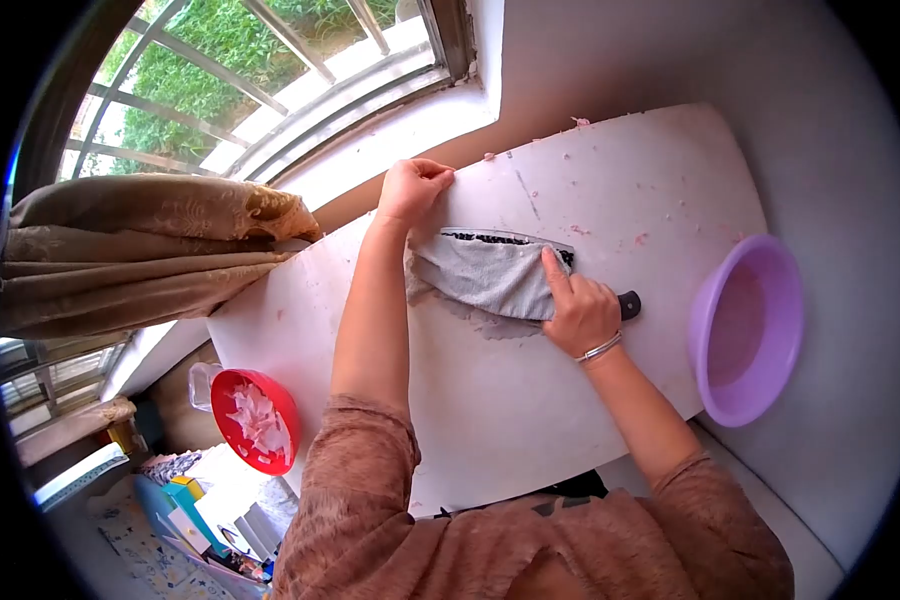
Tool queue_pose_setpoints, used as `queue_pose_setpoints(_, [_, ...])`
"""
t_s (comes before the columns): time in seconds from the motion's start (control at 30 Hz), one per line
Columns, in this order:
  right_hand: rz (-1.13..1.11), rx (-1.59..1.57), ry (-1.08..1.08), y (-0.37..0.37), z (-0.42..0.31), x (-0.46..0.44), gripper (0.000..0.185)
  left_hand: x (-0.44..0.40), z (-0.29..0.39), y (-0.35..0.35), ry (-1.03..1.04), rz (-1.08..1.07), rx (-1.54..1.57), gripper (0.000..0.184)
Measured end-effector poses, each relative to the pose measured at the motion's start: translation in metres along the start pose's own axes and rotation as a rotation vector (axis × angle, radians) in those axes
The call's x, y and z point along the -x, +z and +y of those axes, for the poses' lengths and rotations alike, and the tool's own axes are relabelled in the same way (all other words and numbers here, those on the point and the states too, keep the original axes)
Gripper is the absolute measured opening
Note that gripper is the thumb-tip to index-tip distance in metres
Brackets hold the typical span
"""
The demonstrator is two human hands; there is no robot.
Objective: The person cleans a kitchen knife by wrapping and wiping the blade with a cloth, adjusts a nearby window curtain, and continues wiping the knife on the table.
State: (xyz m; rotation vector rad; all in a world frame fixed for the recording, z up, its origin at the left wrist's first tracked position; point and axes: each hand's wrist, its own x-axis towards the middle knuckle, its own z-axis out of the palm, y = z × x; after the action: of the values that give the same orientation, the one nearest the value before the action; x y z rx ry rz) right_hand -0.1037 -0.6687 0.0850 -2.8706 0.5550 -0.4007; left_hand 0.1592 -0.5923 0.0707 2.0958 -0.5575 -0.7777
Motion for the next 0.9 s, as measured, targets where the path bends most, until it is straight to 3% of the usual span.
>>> queue_pose_setpoints(0.23, [0.032,0.007,-0.005,0.0,0.0,0.0,0.067,-0.01,-0.005,0.0,0.035,0.095,-0.225,0.018])
queue_pose_setpoints(0.3, [0.022,0.007,-0.001,0.0,0.001,0.0,0.067,-0.003,-0.005,-0.004,0.108,0.079,0.142,0.021])
queue_pose_setpoints(0.37, [-0.006,-0.004,0.015,-0.001,0.0,0.0,0.067,0.005,0.0,-0.011,0.068,0.019,0.098,0.019])
queue_pose_setpoints(0.5, [-0.006,-0.002,0.012,-0.002,0.0,0.0,0.067,0.007,0.003,-0.014,0.08,-0.085,-0.068,0.017])
queue_pose_setpoints(0.63, [-0.02,0.006,0.014,-0.001,0.0,-0.001,0.065,0.008,0.01,-0.016,0.314,-0.097,-0.372,0.015])
queue_pose_setpoints(0.7, [-0.017,0.002,0.011,-0.001,0.0,-0.001,0.064,0.009,0.012,-0.011,0.519,-0.015,-0.762,0.012])
queue_pose_setpoints(0.73, [-0.012,-0.003,0.014,0.0,0.0,-0.001,0.063,0.01,0.011,-0.007,0.5,-0.013,-0.841,0.01])
queue_pose_setpoints(0.9, [-0.008,-0.001,0.015,0.0,0.001,-0.001,0.062,0.014,0.001,0.002,0.584,0.126,-0.825,0.008])
